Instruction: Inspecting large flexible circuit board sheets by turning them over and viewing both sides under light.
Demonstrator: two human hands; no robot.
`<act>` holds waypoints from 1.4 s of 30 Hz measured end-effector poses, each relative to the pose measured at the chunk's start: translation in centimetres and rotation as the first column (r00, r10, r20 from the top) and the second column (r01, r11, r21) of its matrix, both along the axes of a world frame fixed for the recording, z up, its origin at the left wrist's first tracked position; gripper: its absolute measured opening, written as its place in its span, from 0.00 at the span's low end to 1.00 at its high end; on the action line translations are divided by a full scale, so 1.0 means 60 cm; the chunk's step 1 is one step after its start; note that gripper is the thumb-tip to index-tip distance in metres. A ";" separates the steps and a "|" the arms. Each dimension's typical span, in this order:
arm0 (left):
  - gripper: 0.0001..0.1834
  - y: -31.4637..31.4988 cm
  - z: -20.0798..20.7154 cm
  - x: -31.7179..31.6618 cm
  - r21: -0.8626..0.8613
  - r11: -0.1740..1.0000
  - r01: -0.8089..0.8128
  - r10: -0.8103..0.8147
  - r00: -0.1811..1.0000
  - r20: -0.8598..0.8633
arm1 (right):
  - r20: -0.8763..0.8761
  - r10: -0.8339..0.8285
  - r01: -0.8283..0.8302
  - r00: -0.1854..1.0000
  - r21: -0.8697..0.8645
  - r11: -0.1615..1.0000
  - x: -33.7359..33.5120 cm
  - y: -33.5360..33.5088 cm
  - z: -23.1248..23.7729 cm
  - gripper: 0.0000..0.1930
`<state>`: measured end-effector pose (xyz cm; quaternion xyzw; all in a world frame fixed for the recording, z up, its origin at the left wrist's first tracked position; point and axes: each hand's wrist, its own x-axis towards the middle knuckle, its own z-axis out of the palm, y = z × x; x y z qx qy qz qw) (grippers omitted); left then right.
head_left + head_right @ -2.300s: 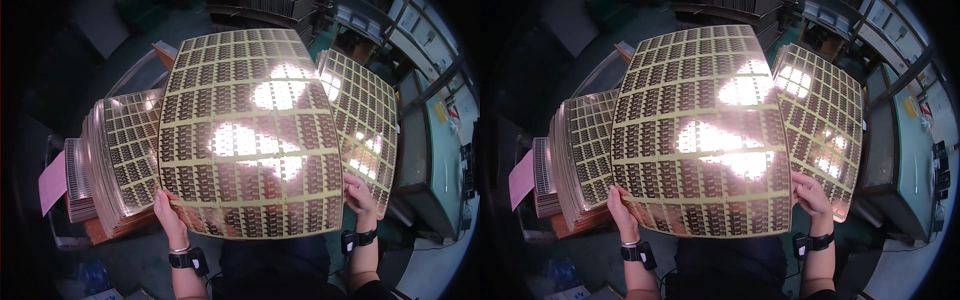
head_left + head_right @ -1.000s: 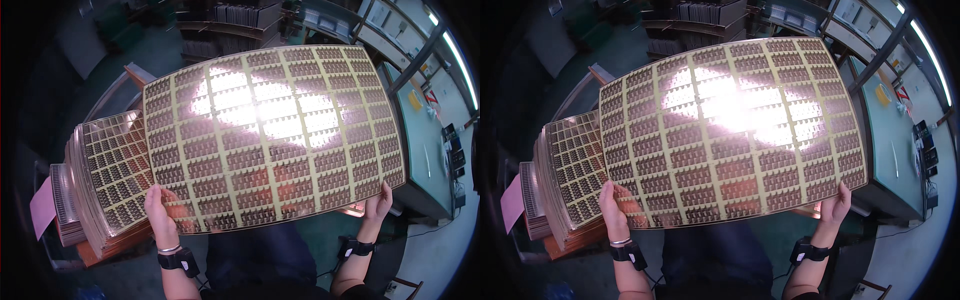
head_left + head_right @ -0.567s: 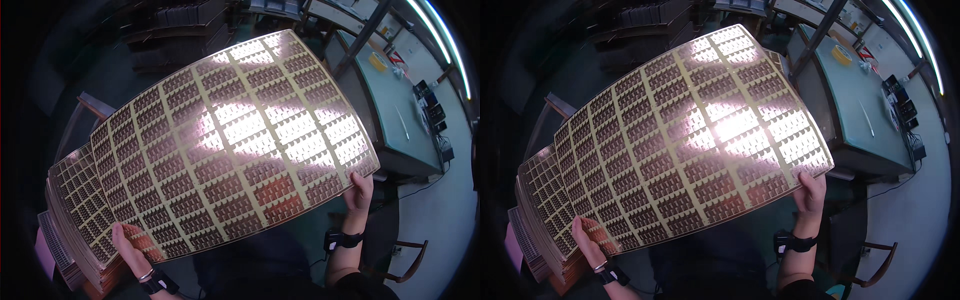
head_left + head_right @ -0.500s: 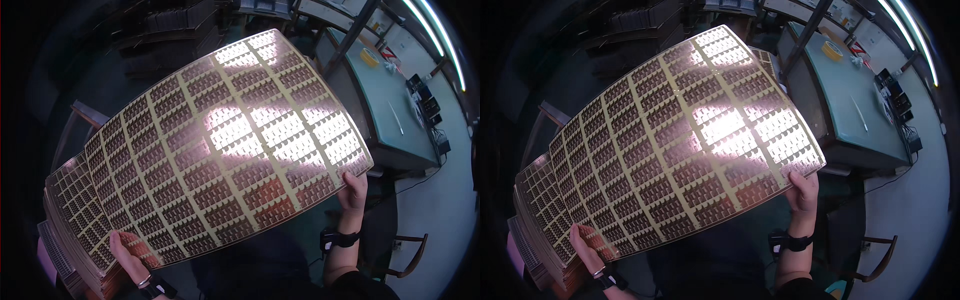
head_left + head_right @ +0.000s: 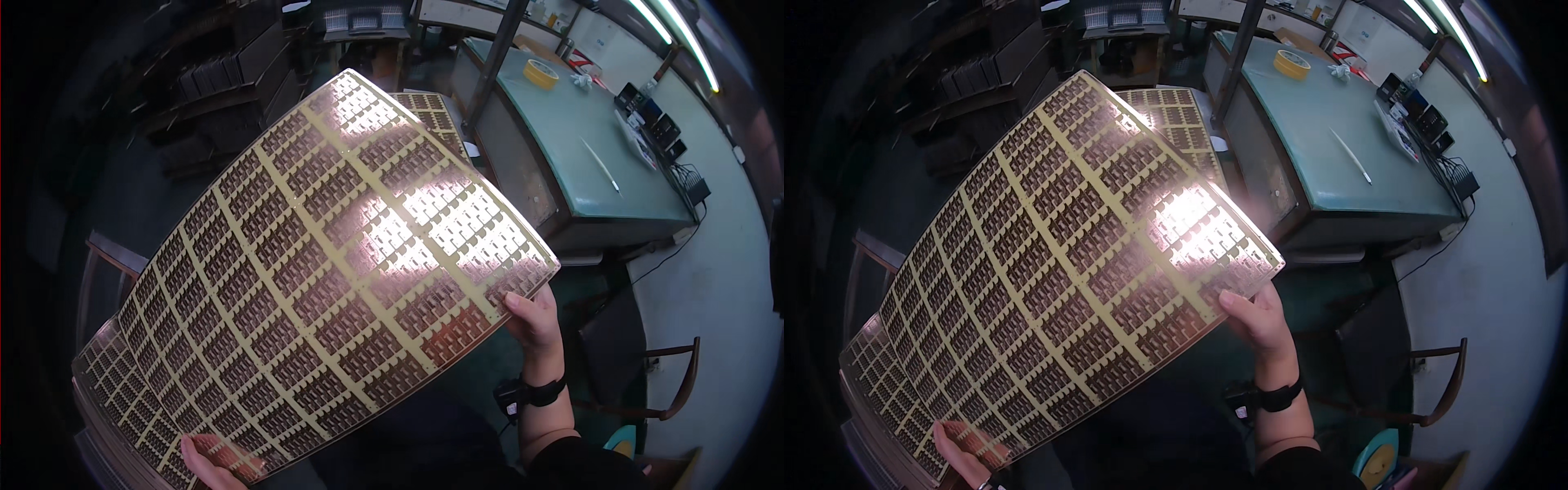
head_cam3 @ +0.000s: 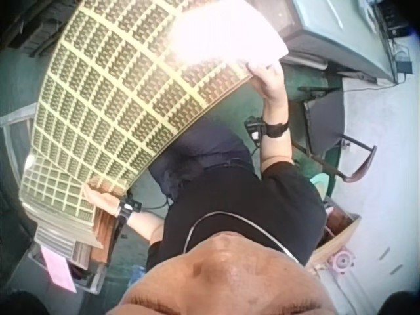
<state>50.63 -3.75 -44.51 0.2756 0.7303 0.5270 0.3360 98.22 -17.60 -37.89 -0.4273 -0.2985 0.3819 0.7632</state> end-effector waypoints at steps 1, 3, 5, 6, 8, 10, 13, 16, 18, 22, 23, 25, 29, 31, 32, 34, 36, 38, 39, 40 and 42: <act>0.21 -0.003 0.005 0.002 0.004 1.000 -0.001 0.001 1.000 0.000 | 0.000 0.001 -0.001 1.000 0.004 1.000 0.010 -0.002 -0.003 0.29; 0.22 -0.009 0.019 -0.004 0.092 0.979 0.184 -0.182 0.983 -0.024 | -0.133 0.034 -0.023 0.990 0.085 0.996 0.038 -0.006 -0.006 0.28; 0.21 0.004 0.011 -0.015 0.032 0.997 0.073 -0.074 0.997 0.034 | -0.183 -0.060 0.071 0.981 0.053 0.996 0.052 -0.001 0.008 0.27; 0.21 0.017 -0.001 -0.024 -0.034 0.999 -0.027 0.030 0.995 0.096 | -0.217 -0.102 0.100 0.971 -0.022 0.995 0.071 -0.012 0.002 0.26; 0.22 0.035 -0.035 -0.060 0.036 0.998 0.042 -0.045 0.997 0.070 | -0.043 0.047 -0.051 0.998 -0.099 0.994 0.104 -0.023 -0.005 0.25; 0.22 0.047 -0.044 -0.051 0.054 0.999 0.004 -0.006 0.999 0.037 | 0.067 0.022 -0.001 0.998 -0.299 0.954 0.113 -0.027 -0.006 0.24; 0.22 0.063 -0.038 -0.031 0.072 0.996 -0.044 0.045 0.999 -0.013 | 0.325 0.129 0.051 0.937 -0.493 0.869 0.116 -0.033 0.005 0.21; 0.23 0.073 -0.041 -0.029 0.058 0.997 -0.058 0.060 0.998 -0.020 | 0.313 0.199 -0.036 0.929 -0.459 0.888 0.115 -0.035 0.018 0.19; 0.23 0.075 -0.047 -0.028 0.043 0.998 -0.055 0.055 0.998 -0.009 | 0.288 0.223 -0.097 0.931 -0.394 0.914 0.128 -0.049 0.008 0.18; 0.23 0.077 -0.039 0.006 0.113 0.989 -0.095 0.094 0.995 0.018 | 0.300 0.201 -0.080 0.933 -0.372 0.925 0.123 -0.058 0.013 0.19; 0.23 0.075 -0.031 0.019 0.101 0.983 -0.154 0.154 0.988 0.007 | 0.313 0.201 -0.074 0.928 -0.376 0.924 0.123 -0.062 0.013 0.19; 0.23 0.057 0.004 0.043 0.096 0.993 -0.076 0.075 0.997 0.012 | 0.343 0.200 -0.053 0.918 -0.393 0.918 0.122 -0.065 0.018 0.18; 0.28 0.053 0.002 0.052 0.110 0.994 0.000 -0.002 1.000 0.020 | 0.321 0.216 -0.065 0.922 -0.420 0.905 0.119 -0.067 0.033 0.19; 0.32 0.050 0.007 0.053 0.083 0.996 0.039 -0.040 0.999 0.010 | 0.343 0.210 -0.049 0.915 -0.424 0.904 0.120 -0.075 0.033 0.19; 0.32 0.051 0.006 0.055 0.090 0.995 0.038 -0.040 0.999 0.013 | 0.359 0.208 -0.033 0.910 -0.437 0.899 0.121 -0.079 0.032 0.19; 0.30 0.056 0.004 0.056 0.098 0.995 0.019 -0.024 0.998 0.053 | 0.361 0.210 -0.045 0.908 -0.417 0.908 0.124 -0.079 0.028 0.18; 0.27 0.061 0.000 0.055 0.101 0.995 0.000 -0.009 0.996 0.091 | 0.334 0.195 -0.046 0.922 -0.405 0.913 0.125 -0.080 0.022 0.19; 0.25 0.067 -0.007 0.050 0.101 0.995 -0.021 0.008 0.992 0.128 | 0.322 0.205 -0.063 0.924 -0.399 0.915 0.126 -0.076 0.022 0.19; 0.24 0.070 -0.011 0.047 0.100 0.995 -0.031 0.016 0.989 0.146 | 0.324 0.182 -0.039 0.928 -0.403 0.915 0.127 -0.077 0.017 0.17; 0.24 0.072 -0.015 0.042 0.098 0.994 -0.042 0.025 0.986 0.163 | 0.326 0.162 -0.016 0.931 -0.407 0.913 0.128 -0.075 0.012 0.15; 0.22 0.072 -0.025 0.027 0.093 0.993 -0.069 0.050 0.980 0.194 | 0.276 0.133 -0.013 0.952 -0.396 0.918 0.132 -0.054 -0.001 0.13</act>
